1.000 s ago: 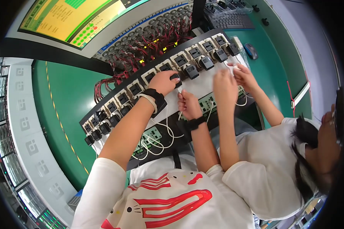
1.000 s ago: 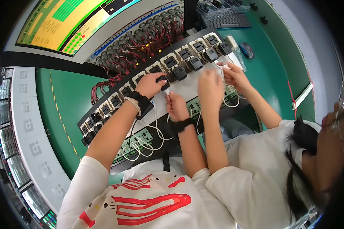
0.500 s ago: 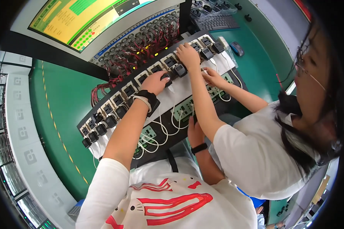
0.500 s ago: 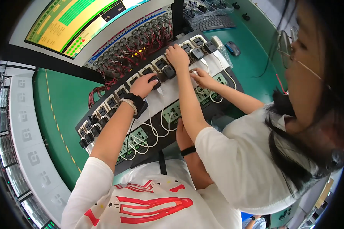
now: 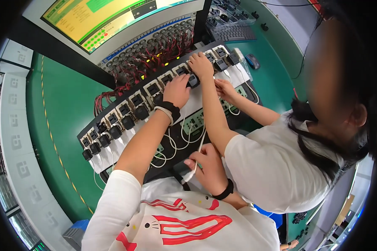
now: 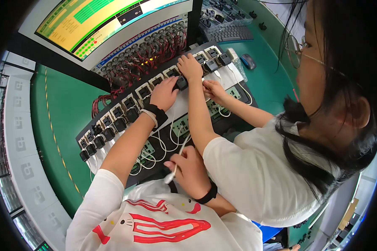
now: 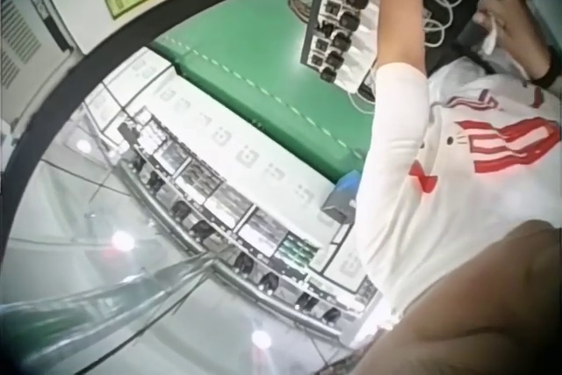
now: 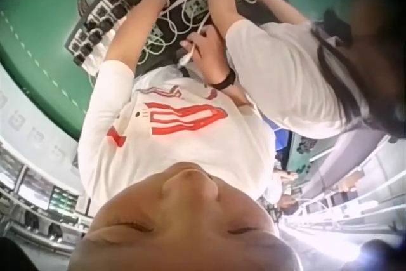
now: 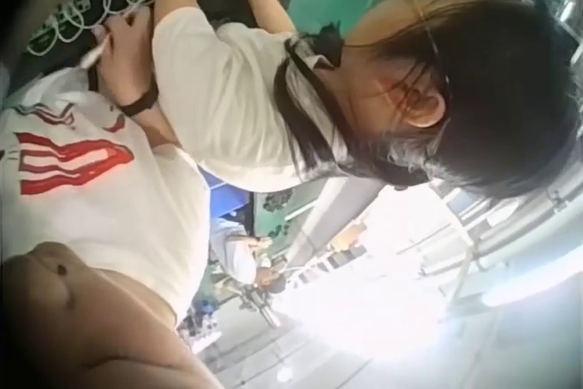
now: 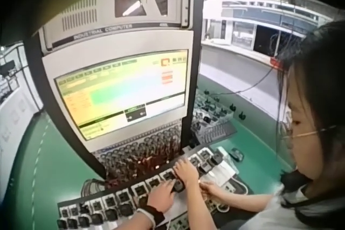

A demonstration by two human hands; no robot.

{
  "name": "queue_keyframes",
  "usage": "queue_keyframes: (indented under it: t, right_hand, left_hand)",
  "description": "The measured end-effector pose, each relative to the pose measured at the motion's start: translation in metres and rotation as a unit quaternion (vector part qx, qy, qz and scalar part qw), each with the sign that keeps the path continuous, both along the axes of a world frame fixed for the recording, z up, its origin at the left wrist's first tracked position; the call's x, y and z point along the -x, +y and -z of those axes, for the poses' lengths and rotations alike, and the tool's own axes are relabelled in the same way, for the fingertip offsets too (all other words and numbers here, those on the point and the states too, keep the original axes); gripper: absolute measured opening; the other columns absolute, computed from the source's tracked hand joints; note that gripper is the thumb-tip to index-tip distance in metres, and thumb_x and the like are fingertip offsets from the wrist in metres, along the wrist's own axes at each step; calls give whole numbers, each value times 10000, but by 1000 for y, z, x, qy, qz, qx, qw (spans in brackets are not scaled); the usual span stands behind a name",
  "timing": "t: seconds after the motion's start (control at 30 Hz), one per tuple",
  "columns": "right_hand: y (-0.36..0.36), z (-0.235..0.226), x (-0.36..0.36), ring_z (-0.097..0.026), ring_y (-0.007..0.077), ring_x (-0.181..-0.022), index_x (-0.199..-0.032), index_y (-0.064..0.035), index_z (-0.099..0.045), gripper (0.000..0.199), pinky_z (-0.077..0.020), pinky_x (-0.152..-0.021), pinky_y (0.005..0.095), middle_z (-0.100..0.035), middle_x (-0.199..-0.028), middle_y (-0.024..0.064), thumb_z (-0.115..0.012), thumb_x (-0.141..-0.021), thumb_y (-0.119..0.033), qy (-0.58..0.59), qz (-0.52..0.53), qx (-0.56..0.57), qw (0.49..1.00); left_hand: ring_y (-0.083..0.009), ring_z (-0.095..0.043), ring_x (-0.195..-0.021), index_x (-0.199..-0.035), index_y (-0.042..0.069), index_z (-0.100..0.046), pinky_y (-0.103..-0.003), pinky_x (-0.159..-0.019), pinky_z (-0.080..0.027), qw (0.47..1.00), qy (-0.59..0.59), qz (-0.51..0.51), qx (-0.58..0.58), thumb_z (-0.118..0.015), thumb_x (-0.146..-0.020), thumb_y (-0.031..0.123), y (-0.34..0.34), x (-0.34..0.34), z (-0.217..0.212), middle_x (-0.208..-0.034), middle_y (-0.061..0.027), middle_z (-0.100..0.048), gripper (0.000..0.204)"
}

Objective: The person picks up power adapters from a table, plugs them into a testing station, and connects cables to them. After a moment, they unplug the cables and adapters and place the adapters back onto the table.

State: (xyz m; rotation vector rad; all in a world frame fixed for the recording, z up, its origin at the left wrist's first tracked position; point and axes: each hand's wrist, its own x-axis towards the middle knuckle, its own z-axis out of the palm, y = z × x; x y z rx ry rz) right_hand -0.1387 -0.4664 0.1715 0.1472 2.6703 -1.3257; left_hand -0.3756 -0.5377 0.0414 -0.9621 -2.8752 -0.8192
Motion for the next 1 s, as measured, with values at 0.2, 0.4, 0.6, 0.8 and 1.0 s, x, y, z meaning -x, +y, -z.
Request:
queue_keyframes:
  t: [0.2,0.4,0.6,0.8,1.0]
  right_hand:
    - [-11,-35,37,-410,369,-945,-941,-98,-622,180,-335,-816,462,-444,-973,171,-652,-771,-147,100,5,-89,991]
    - [-13,28,83,-486,132,-658,-901,-32,-476,106,-395,-586,276,-519,-740,80,-526,-885,-124,86,146,249,954]
    - [23,202,148,-431,120,-634,-873,-58,-514,217,-344,-544,262,-488,-743,3,-497,-934,-265,60,386,379,839]
    - [43,246,183,-444,143,-627,-889,-42,-522,200,-377,-572,300,-499,-744,23,-523,-913,-240,238,345,102,902]
    - [37,252,194,-483,185,-685,-935,-1,-514,220,-399,-640,320,-526,-772,64,-499,-917,-219,175,338,97,920]
  left_hand:
    - [-277,-537,-1107,-1267,81,-485,-443,-889,-434,983,-157,-73,54,-531,-863,372,15,20,3,-1199,-114,-569,500]
    - [-284,-545,-1108,-1285,136,-509,-414,-913,-438,973,-212,-88,39,-554,-837,419,15,29,9,-1216,-111,-575,532]
    - [-283,-542,-1115,-1292,172,-515,-409,-924,-434,966,-231,-114,36,-574,-824,413,15,29,10,-1211,-109,-579,530]
    - [-328,-532,-1116,-1302,114,-497,-398,-938,-424,957,-270,-107,26,-575,-836,365,24,29,0,-1198,-184,-571,535]
    - [-330,-531,-1117,-1297,110,-503,-394,-941,-422,956,-271,-111,29,-572,-836,365,19,31,1,-1201,-176,-572,531]
